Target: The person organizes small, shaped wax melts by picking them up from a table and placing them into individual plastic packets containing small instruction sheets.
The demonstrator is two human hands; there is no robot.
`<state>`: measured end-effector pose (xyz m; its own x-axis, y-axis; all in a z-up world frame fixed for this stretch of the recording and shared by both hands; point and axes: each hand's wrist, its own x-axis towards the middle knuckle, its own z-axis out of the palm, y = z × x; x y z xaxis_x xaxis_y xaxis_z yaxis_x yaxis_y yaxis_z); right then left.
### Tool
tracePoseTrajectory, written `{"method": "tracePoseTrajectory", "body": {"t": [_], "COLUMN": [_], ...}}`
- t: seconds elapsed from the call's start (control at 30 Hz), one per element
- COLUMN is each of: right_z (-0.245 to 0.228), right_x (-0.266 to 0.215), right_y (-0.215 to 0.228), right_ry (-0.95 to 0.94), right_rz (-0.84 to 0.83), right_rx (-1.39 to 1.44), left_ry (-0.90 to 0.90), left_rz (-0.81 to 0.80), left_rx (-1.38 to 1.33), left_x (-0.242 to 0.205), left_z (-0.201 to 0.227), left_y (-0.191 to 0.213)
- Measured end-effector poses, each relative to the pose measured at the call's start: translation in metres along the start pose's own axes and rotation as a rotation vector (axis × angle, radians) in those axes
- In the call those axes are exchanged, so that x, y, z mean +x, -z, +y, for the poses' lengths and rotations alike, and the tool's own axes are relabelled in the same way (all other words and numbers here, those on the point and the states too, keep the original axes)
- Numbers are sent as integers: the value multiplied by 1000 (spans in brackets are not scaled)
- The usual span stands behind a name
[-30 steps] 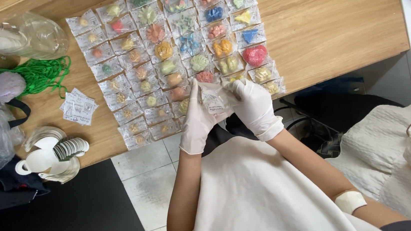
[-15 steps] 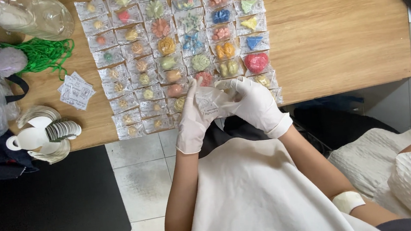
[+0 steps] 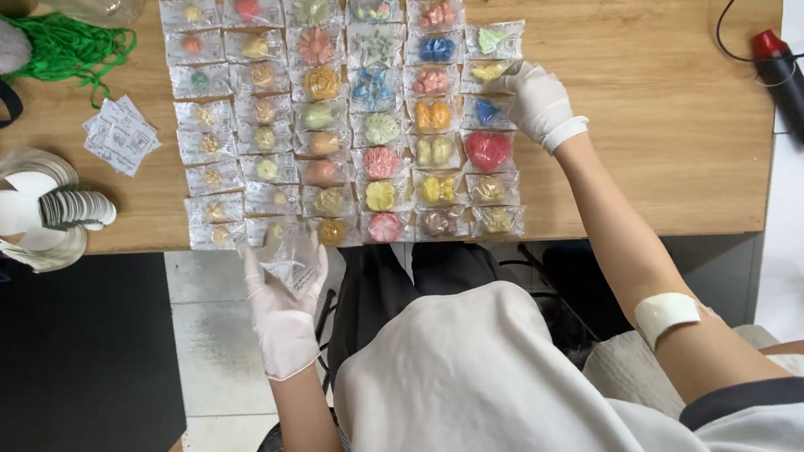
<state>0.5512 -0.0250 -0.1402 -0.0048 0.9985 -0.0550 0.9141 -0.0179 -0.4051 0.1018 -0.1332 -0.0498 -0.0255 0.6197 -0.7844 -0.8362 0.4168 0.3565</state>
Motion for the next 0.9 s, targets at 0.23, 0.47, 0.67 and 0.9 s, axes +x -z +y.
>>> {"method": "tracePoseTrajectory", "body": {"t": [0.23,0.47,0.67,0.9], "right_z": [5,-10,10,14], "right_x": [-6,-11,4,27], "right_y": [-23,-12,-26,-37], "right_ry": [-15,-79,9,35], "right_rz": [-114,-187,38,57], "right_rx": [42,101,101,-12], "left_ry": [-23,-26,-10,0], "left_rz": [25,109,43,59], "left_rx": [-96,-61,-40,-41], "left_x": [-17,-14,-10,-10], "left_z": [-8,-14,-15,-14], "left_y": [21,6,1,5]}}
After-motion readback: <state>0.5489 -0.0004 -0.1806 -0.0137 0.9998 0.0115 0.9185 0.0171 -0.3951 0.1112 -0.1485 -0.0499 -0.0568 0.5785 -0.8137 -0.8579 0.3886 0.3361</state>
